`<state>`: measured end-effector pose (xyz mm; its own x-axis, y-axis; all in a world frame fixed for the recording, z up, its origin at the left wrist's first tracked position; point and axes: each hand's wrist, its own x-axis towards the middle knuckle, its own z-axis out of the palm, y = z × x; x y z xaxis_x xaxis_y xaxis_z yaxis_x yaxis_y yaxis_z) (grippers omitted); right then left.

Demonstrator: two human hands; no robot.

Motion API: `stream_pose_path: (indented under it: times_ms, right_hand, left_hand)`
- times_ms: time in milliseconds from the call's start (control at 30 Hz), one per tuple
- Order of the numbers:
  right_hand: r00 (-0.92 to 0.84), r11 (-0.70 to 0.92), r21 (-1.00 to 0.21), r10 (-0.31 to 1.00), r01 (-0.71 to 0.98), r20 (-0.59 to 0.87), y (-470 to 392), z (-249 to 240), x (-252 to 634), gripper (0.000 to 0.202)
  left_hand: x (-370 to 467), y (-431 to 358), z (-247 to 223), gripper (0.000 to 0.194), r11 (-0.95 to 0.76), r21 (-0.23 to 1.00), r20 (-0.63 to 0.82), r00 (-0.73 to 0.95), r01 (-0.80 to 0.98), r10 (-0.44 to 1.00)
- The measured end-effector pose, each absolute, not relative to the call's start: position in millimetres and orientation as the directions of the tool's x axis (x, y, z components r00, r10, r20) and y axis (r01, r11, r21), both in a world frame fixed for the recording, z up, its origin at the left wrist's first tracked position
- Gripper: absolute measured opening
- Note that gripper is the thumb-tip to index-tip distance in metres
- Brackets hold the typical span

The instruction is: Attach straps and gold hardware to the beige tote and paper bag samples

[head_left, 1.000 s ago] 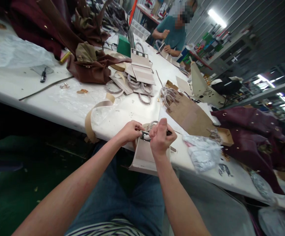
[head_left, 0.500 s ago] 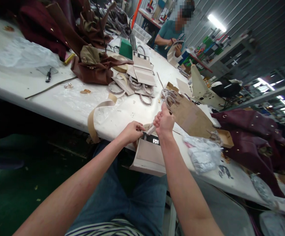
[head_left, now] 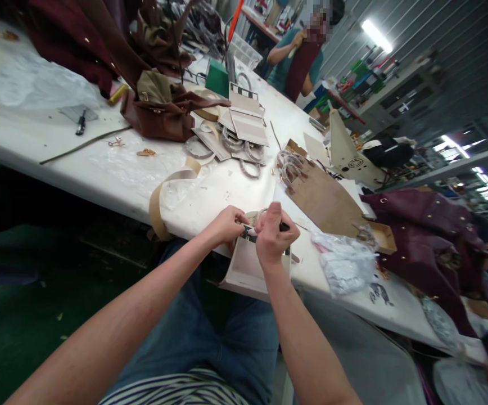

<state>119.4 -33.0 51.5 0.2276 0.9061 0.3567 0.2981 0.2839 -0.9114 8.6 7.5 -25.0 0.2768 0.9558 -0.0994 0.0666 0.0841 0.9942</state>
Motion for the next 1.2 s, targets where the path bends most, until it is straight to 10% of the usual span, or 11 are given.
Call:
stream_pose_path:
  times_ms: [567, 833, 1033, 1200]
  right_hand:
    - [0.467, 0.304, -0.936, 0.812, 0.175, 0.351, -38, 45, 111, 0.069]
    - [0.297, 0.007, -0.975, 0.953, -0.223, -0.061, 15, 81, 220, 0.076]
    - [0.405, -0.341, -0.869, 0.896, 0.359, -0.184, 29, 55, 338, 0.071]
    - [0.307, -0.096, -0.567, 0.906, 0.818, 0.29, 36, 20, 357, 0.05]
  left_hand:
    - [9, 7, -24, 0.027, 0.064, 0.995, -0.082, 0.27, 0.075, 0.959]
    - [4, 6, -19, 0.029, -0.012, 0.994, -0.017, 0.265, 0.106, 0.964]
    - [3, 4, -13, 0.023, 0.004, 0.99, -0.04, 0.263, 0.138, 0.964]
    - [-2, 3, -8, 0.025, 0.077, 0.993, -0.1, 0.305, 0.086, 0.947]
